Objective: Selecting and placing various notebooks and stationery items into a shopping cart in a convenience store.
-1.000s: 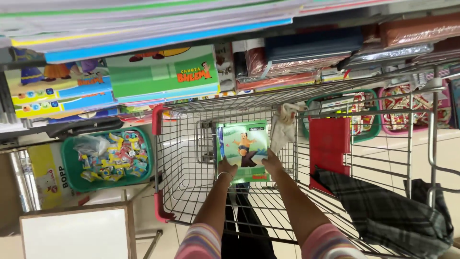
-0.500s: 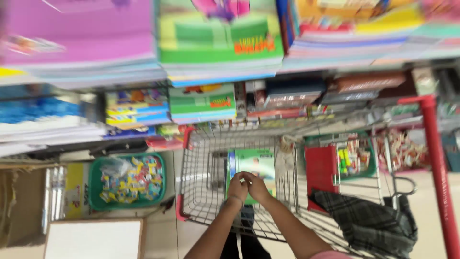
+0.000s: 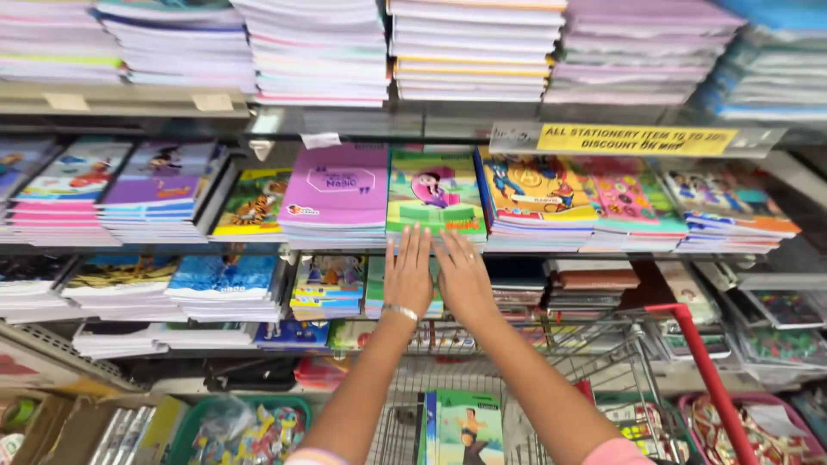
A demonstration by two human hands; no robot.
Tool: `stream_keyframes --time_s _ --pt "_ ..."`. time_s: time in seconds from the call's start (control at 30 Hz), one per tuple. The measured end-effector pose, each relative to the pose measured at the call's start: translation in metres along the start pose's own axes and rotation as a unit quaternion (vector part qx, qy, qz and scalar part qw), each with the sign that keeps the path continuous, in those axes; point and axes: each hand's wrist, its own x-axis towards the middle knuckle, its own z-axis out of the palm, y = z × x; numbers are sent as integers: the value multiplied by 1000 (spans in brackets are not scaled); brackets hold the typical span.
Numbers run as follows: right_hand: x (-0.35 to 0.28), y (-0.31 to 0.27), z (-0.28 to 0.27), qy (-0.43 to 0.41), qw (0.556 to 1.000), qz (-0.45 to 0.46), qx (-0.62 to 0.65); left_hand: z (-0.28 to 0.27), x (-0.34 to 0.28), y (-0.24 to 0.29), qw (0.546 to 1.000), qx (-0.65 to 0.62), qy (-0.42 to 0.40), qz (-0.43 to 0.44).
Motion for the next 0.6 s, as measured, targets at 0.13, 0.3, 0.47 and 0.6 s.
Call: stream_keyframes --time_s 0.13,0.3,0.47,0.6 --pt "19 28 14 23 989 -29 -140 17 26 -18 990 78 -119 -6" --pt "-7 8 -16 28 991 -13 -130 -9 -7 4 997 64 -35 -5" --pt "-27 20 -18 89 985 136 -51 -44 -21 9 984 -81 116 -110" --pt "-43 46 2 168 869 382 267 -23 -28 -10 790 -460 87 -395"
